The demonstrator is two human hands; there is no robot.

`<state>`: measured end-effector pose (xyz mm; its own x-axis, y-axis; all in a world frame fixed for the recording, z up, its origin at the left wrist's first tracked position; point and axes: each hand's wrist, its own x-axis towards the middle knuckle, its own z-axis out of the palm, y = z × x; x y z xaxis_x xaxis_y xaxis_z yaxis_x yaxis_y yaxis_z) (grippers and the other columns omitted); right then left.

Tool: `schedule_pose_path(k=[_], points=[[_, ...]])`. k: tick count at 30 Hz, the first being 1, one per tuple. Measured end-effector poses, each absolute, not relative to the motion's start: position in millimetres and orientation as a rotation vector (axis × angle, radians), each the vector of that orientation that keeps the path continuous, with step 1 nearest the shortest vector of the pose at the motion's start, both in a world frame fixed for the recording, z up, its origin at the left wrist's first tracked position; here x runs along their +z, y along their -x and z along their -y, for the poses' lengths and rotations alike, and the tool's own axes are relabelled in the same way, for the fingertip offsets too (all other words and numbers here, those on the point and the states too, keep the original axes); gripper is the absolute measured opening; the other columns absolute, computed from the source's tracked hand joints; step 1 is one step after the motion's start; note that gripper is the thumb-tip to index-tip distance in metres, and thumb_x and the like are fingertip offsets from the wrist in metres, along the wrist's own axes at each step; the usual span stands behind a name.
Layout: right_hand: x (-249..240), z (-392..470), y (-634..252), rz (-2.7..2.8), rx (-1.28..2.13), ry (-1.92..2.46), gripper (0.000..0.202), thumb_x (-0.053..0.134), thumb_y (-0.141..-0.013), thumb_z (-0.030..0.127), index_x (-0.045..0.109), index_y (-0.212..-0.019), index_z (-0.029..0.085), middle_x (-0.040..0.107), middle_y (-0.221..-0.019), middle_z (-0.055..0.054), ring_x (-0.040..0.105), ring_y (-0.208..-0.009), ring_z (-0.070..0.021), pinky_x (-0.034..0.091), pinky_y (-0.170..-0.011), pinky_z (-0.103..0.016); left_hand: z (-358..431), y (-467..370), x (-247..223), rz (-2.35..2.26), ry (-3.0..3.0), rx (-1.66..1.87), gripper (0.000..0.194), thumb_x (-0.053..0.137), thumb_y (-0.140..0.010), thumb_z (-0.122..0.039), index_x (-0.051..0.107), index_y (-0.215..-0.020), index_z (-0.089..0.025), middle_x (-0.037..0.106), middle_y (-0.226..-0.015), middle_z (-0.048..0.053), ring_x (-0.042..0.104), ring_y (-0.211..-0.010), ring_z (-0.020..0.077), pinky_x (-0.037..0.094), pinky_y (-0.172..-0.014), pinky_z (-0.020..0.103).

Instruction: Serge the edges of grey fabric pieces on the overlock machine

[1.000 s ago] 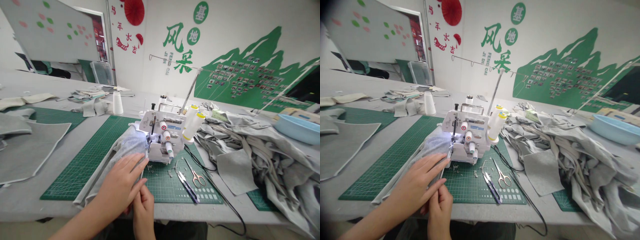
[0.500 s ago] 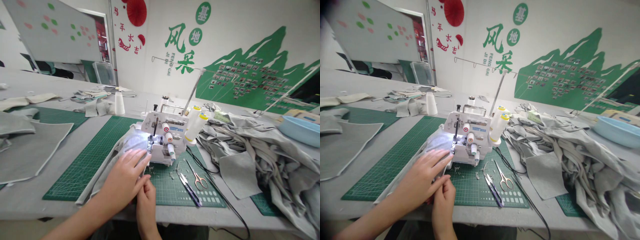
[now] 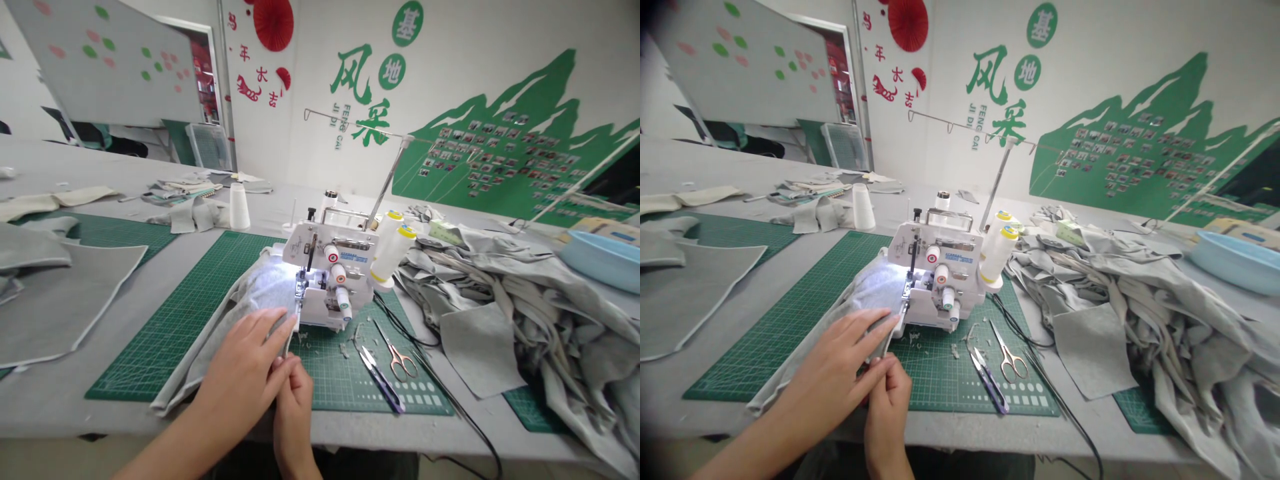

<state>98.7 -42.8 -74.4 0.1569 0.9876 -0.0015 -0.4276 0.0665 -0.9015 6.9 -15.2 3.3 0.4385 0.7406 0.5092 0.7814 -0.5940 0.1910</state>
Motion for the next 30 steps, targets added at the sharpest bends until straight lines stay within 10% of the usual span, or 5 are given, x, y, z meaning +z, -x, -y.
schedule_pose_path(k=[30], points=[[-79,48,-98,0.876,1.159,0.908,0.04,0.05,-0.098,0.051,0.059,-0.077,0.019,0.048,-0.059,0.004,0.041,-0.05,-0.01,0.036,-0.048,-0.021,-1,-5,6,1.255,2.625,-0.828,0.046,0.063,-0.091,-0.029,0.058,-0.135,-0.018,0.057,-0.137,0.013,0.049,-0.127,0.0329,0.039,-0.109,0.054]])
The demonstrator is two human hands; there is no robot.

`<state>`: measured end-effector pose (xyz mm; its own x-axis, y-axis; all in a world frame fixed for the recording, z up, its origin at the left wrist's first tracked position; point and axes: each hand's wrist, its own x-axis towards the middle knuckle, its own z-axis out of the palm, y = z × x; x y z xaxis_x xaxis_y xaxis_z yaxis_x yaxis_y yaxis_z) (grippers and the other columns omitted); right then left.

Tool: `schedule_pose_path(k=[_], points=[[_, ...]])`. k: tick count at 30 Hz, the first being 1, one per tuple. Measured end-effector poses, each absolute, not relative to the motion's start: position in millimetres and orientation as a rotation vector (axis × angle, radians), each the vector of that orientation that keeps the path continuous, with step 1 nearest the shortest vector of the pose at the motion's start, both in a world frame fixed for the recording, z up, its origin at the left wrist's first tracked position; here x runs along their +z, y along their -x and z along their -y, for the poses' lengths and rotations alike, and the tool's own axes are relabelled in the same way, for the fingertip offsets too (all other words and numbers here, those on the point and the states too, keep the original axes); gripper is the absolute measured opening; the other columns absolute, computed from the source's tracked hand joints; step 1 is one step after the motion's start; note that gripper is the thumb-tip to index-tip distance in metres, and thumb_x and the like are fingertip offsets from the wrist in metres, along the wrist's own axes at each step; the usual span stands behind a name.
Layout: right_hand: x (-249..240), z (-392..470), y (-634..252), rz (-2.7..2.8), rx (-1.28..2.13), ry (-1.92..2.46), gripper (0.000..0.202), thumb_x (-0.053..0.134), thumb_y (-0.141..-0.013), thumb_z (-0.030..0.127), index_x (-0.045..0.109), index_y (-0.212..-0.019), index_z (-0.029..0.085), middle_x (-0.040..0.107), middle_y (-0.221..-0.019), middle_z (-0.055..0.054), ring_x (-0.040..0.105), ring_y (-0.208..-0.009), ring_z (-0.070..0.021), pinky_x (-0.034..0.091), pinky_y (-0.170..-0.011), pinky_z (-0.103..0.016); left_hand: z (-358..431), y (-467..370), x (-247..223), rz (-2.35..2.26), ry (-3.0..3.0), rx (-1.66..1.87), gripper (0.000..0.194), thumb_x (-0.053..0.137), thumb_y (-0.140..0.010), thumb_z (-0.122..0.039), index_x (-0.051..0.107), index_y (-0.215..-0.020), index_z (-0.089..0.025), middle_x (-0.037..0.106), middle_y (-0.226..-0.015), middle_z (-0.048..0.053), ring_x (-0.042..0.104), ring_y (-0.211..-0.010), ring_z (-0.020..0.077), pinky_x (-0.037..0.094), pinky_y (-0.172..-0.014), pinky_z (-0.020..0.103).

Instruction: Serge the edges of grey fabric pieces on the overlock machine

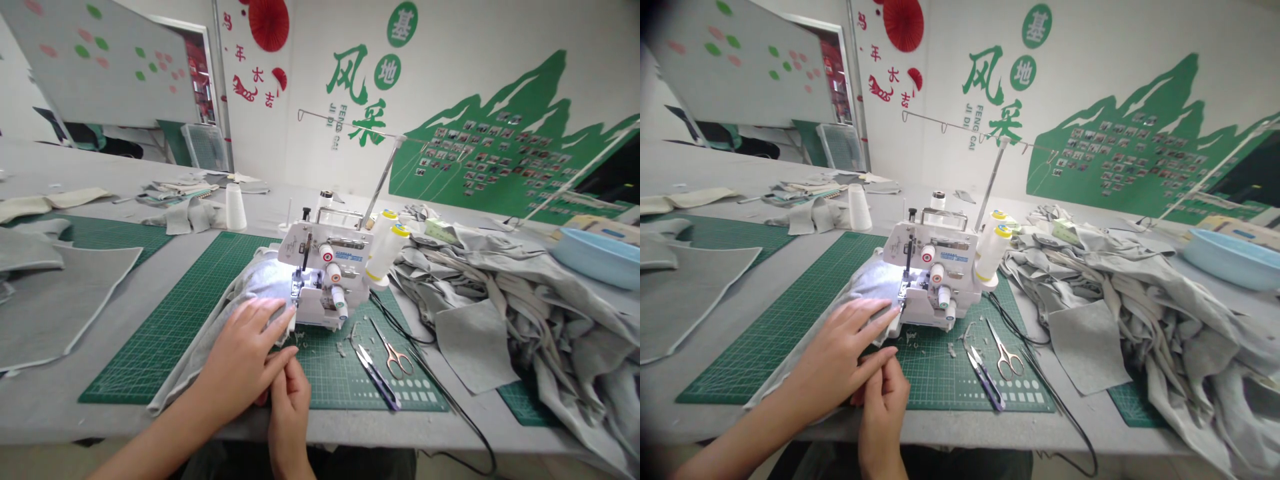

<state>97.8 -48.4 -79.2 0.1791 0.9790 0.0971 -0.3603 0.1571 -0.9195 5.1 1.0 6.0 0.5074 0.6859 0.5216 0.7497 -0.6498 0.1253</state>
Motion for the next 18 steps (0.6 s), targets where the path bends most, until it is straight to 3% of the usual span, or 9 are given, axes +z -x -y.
schedule_pose_path(k=[3,5,7,10,18], points=[[-82,50,-103,0.914,0.828,1.02,0.022,0.05,-0.1,0.038,0.061,-0.093,0.02,0.056,-0.076,0.0,0.051,-0.061,-0.0129,0.044,-0.055,-0.023,3,2,8,1.146,2.657,-0.837,0.04,0.06,-0.093,-0.028,0.06,-0.131,-0.02,0.059,-0.134,0.011,0.049,-0.126,0.0305,0.037,-0.112,0.051],[-79,49,-111,1.052,0.54,1.087,0.016,0.049,-0.098,0.025,0.061,-0.11,0.022,0.06,-0.096,-0.005,0.059,-0.081,-0.0173,0.05,-0.071,-0.029,6,6,8,1.105,2.672,-0.832,0.037,0.059,-0.093,-0.027,0.06,-0.13,-0.02,0.06,-0.13,0.011,0.051,-0.122,0.0295,0.038,-0.111,0.051],[-74,44,-122,1.272,0.292,1.133,0.034,0.049,-0.095,0.014,0.059,-0.126,0.023,0.059,-0.113,-0.01,0.058,-0.102,-0.0223,0.05,-0.086,-0.037,7,10,8,1.093,2.678,-0.822,0.035,0.059,-0.093,-0.024,0.061,-0.128,-0.02,0.06,-0.127,0.011,0.052,-0.118,0.0293,0.04,-0.108,0.051],[-68,34,-134,1.531,0.048,1.197,0.056,0.047,-0.089,0.006,0.052,-0.142,0.025,0.051,-0.135,-0.013,0.052,-0.117,-0.0266,0.047,-0.095,-0.046,7,15,6,1.078,2.67,-0.835,0.034,0.059,-0.092,-0.022,0.063,-0.126,-0.019,0.059,-0.126,0.012,0.053,-0.116,0.0296,0.042,-0.105,0.051],[-71,28,-135,1.583,-0.036,1.254,0.054,0.046,-0.089,0.005,0.052,-0.139,0.024,0.049,-0.138,-0.013,0.047,-0.123,-0.0286,0.045,-0.099,-0.051,1,28,-1,1.004,2.693,-0.88,0.039,0.056,-0.095,-0.02,0.06,-0.133,-0.024,0.057,-0.13,0.01,0.051,-0.122,0.0281,0.04,-0.109,0.049]])
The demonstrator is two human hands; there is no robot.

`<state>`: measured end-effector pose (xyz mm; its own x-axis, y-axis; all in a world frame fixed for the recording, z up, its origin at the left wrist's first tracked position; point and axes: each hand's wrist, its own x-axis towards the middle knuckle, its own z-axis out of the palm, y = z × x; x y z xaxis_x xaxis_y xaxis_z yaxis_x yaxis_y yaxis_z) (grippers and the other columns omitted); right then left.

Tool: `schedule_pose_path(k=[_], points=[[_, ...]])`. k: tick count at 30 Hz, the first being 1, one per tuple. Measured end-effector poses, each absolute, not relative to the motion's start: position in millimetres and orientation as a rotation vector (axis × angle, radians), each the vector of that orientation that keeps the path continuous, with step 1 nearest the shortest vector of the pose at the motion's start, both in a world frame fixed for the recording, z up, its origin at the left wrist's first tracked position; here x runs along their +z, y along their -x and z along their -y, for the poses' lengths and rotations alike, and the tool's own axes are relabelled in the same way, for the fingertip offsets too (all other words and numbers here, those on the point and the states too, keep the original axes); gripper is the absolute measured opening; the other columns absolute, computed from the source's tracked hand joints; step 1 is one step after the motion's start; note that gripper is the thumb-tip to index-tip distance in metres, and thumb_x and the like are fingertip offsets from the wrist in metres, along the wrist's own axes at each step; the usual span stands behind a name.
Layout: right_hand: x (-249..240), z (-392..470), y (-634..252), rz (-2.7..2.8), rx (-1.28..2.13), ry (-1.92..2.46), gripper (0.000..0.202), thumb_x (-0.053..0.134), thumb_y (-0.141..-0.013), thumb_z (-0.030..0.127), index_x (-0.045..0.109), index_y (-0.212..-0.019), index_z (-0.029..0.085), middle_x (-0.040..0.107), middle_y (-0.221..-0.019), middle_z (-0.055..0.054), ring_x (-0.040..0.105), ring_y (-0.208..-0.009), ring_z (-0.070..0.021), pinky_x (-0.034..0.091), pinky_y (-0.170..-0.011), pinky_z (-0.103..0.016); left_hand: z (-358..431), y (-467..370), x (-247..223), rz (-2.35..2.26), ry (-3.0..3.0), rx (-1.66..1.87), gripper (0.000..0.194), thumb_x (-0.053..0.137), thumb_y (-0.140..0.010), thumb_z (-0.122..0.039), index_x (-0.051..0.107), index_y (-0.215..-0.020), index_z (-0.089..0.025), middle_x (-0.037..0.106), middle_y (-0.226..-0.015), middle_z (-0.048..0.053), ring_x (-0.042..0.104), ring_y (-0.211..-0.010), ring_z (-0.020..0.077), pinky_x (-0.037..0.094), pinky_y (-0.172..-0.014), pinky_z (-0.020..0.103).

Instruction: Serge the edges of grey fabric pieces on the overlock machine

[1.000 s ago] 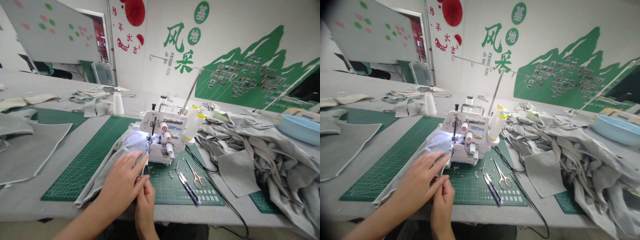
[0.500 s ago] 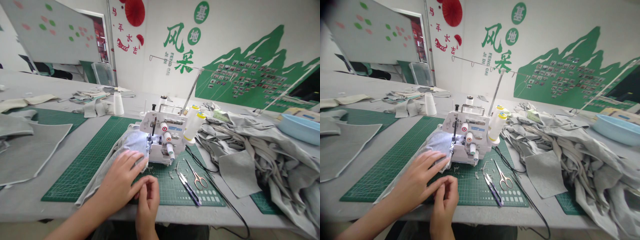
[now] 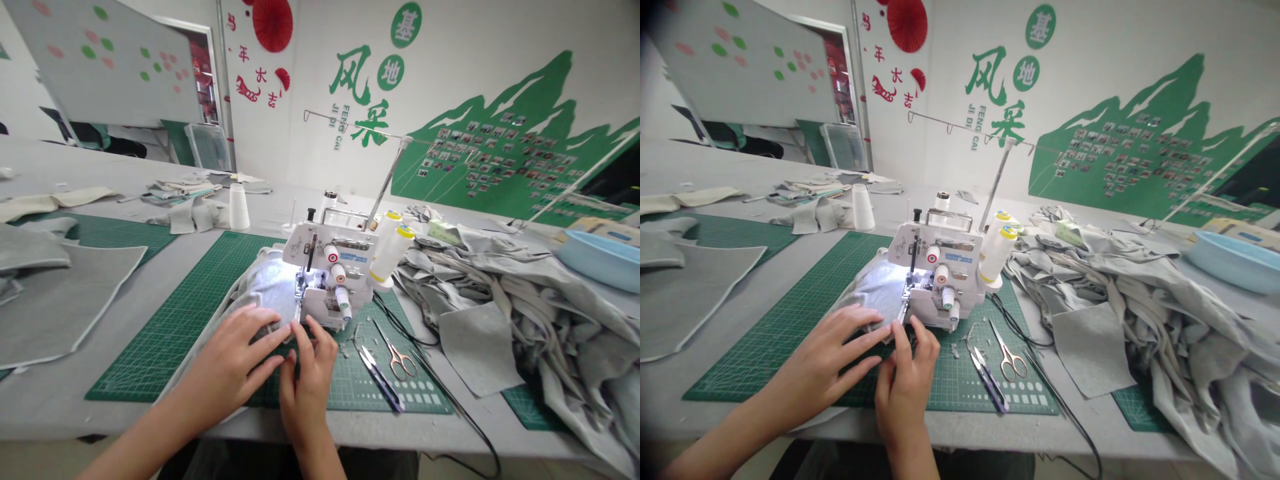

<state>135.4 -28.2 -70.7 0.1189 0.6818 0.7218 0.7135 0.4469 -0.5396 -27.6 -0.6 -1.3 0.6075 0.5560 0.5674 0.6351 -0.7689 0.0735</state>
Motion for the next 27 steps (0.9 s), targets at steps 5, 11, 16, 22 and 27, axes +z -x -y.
schedule_pose_path(k=[5,11,16,22,27], points=[[-71,28,-135,1.557,-0.039,1.265,0.05,0.047,-0.09,0.006,0.055,-0.136,0.024,0.05,-0.135,-0.014,0.048,-0.121,-0.0283,0.048,-0.095,-0.049,0,29,-2,1.013,2.712,-0.876,0.041,0.057,-0.094,-0.02,0.059,-0.135,-0.026,0.058,-0.131,0.009,0.052,-0.122,0.0274,0.039,-0.11,0.048],[-70,26,-136,1.596,-0.094,1.284,0.051,0.048,-0.091,0.007,0.052,-0.139,0.023,0.045,-0.138,-0.015,0.045,-0.123,-0.03,0.047,-0.096,-0.053,-4,29,0,1.041,2.737,-0.867,0.041,0.059,-0.093,-0.021,0.059,-0.134,-0.024,0.058,-0.133,0.009,0.05,-0.125,0.0284,0.039,-0.111,0.049],[-62,22,-140,1.646,-0.182,1.328,0.047,0.052,-0.091,0.01,0.055,-0.136,0.022,0.047,-0.135,-0.016,0.046,-0.122,-0.0323,0.045,-0.097,-0.056,-12,28,1,1.029,2.73,-0.84,0.043,0.06,-0.092,-0.022,0.057,-0.135,-0.024,0.058,-0.134,0.01,0.051,-0.125,0.0291,0.039,-0.111,0.051],[-58,15,-144,1.665,-0.186,1.378,0.048,0.056,-0.089,0.014,0.055,-0.137,0.021,0.05,-0.133,-0.017,0.049,-0.118,-0.0331,0.047,-0.094,-0.055,-17,30,2,0.899,2.769,-0.787,0.044,0.059,-0.094,-0.024,0.053,-0.137,-0.021,0.06,-0.137,0.007,0.051,-0.128,0.026,0.031,-0.117,0.049],[-61,16,-142,1.684,-0.16,1.337,0.055,0.054,-0.09,0.013,0.049,-0.144,0.025,0.046,-0.138,-0.016,0.047,-0.123,-0.0321,0.047,-0.097,-0.054,-20,28,4,0.865,2.781,-0.77,0.04,0.057,-0.095,-0.023,0.055,-0.135,-0.021,0.06,-0.137,0.007,0.051,-0.127,0.0256,0.031,-0.115,0.047]])
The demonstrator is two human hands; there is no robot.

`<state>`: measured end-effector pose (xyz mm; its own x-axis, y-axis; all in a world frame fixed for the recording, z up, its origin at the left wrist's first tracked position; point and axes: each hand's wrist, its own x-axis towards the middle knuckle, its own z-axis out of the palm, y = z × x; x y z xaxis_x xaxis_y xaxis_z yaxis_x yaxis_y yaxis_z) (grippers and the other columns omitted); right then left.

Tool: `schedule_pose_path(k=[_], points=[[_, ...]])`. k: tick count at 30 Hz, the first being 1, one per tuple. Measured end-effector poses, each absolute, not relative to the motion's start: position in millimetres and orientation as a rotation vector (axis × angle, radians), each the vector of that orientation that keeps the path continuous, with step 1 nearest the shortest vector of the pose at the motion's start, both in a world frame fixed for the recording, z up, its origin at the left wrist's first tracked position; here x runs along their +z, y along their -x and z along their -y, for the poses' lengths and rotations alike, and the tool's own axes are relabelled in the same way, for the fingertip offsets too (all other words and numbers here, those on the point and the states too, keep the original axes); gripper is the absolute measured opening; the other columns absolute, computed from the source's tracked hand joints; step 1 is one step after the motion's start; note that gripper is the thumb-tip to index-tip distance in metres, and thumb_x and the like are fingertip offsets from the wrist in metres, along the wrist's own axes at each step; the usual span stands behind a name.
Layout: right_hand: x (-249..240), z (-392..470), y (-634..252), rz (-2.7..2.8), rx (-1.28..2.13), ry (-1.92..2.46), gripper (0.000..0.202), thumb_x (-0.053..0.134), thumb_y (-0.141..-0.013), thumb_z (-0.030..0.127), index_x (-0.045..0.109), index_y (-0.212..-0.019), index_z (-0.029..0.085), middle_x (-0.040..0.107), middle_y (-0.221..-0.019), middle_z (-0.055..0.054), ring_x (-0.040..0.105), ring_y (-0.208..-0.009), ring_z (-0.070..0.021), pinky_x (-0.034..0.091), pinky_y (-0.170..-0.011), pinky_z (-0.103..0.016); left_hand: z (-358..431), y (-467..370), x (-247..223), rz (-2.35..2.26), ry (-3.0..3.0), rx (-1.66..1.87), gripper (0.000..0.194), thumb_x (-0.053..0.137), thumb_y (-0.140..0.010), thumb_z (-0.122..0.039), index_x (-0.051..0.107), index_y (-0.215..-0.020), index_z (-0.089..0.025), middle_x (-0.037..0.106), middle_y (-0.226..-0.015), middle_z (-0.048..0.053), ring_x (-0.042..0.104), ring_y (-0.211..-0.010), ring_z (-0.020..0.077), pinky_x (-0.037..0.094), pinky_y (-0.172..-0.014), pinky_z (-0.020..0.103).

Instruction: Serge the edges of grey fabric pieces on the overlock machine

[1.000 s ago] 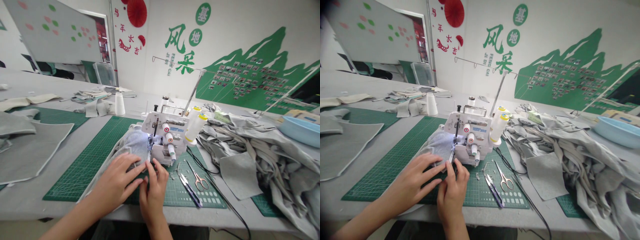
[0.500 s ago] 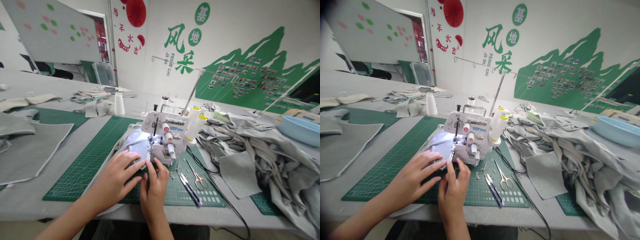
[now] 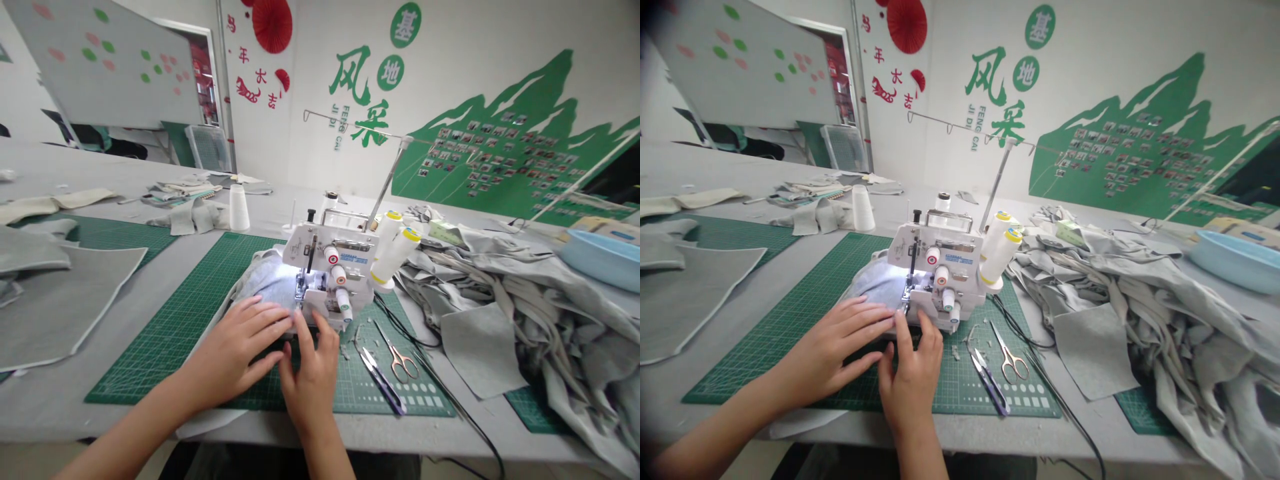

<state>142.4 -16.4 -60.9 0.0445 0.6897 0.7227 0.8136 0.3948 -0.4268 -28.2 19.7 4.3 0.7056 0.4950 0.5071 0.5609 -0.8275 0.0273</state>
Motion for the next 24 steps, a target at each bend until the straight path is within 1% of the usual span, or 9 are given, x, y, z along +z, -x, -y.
schedule_pose_path(k=[5,8,10,13,15,17,19,21,24], points=[[-62,17,-142,1.693,-0.13,1.331,0.055,0.053,-0.089,0.01,0.05,-0.143,0.024,0.047,-0.138,-0.015,0.047,-0.121,-0.0311,0.046,-0.098,-0.054,-21,29,8,0.83,2.754,-0.793,0.032,0.055,-0.096,-0.021,0.06,-0.128,-0.019,0.062,-0.129,0.009,0.053,-0.121,0.0258,0.032,-0.112,0.047],[-62,17,-142,1.677,-0.143,1.329,0.053,0.053,-0.088,0.009,0.053,-0.139,0.023,0.049,-0.137,-0.014,0.048,-0.12,-0.0305,0.047,-0.097,-0.053,-16,33,10,0.864,2.673,-0.866,0.028,0.055,-0.097,-0.02,0.064,-0.123,-0.019,0.066,-0.115,0.008,0.058,-0.106,0.0247,0.041,-0.1,0.044],[-62,17,-142,1.675,-0.164,1.305,0.051,0.053,-0.088,0.008,0.055,-0.137,0.024,0.049,-0.136,-0.014,0.048,-0.12,-0.0299,0.048,-0.096,-0.052,-13,36,14,0.884,2.628,-0.893,0.026,0.056,-0.097,-0.021,0.065,-0.121,-0.019,0.066,-0.109,0.008,0.059,-0.1,0.0244,0.043,-0.093,0.042],[-63,18,-141,1.672,-0.178,1.282,0.049,0.053,-0.089,0.008,0.056,-0.135,0.023,0.048,-0.135,-0.013,0.048,-0.12,-0.0294,0.048,-0.096,-0.051,-12,36,23,0.89,2.666,-0.887,0.022,0.055,-0.097,-0.022,0.068,-0.116,-0.02,0.067,-0.101,0.007,0.059,-0.094,0.0232,0.044,-0.09,0.042],[-63,20,-141,1.673,-0.183,1.277,0.048,0.053,-0.089,0.008,0.057,-0.134,0.023,0.048,-0.135,-0.014,0.048,-0.119,-0.0294,0.048,-0.096,-0.051,-17,35,29,0.901,2.753,-0.879,0.018,0.055,-0.098,-0.024,0.07,-0.108,-0.022,0.068,-0.094,0.005,0.06,-0.091,0.0222,0.046,-0.088,0.04],[-63,21,-142,1.67,-0.196,1.27,0.047,0.053,-0.089,0.008,0.058,-0.134,0.023,0.048,-0.135,-0.014,0.048,-0.119,-0.0294,0.048,-0.096,-0.051,-26,33,32,0.898,2.876,-0.888,0.018,0.055,-0.098,-0.026,0.071,-0.105,-0.023,0.069,-0.099,0.005,0.061,-0.098,0.0223,0.048,-0.091,0.039],[-63,22,-143,1.672,-0.195,1.267,0.049,0.052,-0.089,0.008,0.057,-0.135,0.023,0.048,-0.135,-0.014,0.048,-0.12,-0.0294,0.048,-0.096,-0.051,-38,33,32,0.841,3.016,-0.87,0.022,0.056,-0.097,-0.025,0.069,-0.115,-0.024,0.069,-0.116,0.006,0.06,-0.113,0.0224,0.047,-0.102,0.039],[-64,22,-145,1.678,-0.178,1.269,0.051,0.052,-0.089,0.007,0.057,-0.136,0.024,0.047,-0.136,-0.013,0.048,-0.12,-0.0295,0.047,-0.097,-0.052,-50,35,29,0.761,3.128,-0.823,0.032,0.056,-0.097,-0.023,0.063,-0.128,-0.026,0.066,-0.129,0.006,0.057,-0.124,0.0213,0.044,-0.109,0.038],[-65,23,-146,1.685,-0.15,1.268,0.053,0.052,-0.088,0.006,0.057,-0.137,0.025,0.047,-0.136,-0.013,0.048,-0.12,-0.0291,0.047,-0.097,-0.051,-61,41,27,0.698,3.215,-0.777,0.036,0.055,-0.097,-0.02,0.062,-0.131,-0.029,0.068,-0.129,0.003,0.058,-0.124,0.0197,0.046,-0.108,0.037]])
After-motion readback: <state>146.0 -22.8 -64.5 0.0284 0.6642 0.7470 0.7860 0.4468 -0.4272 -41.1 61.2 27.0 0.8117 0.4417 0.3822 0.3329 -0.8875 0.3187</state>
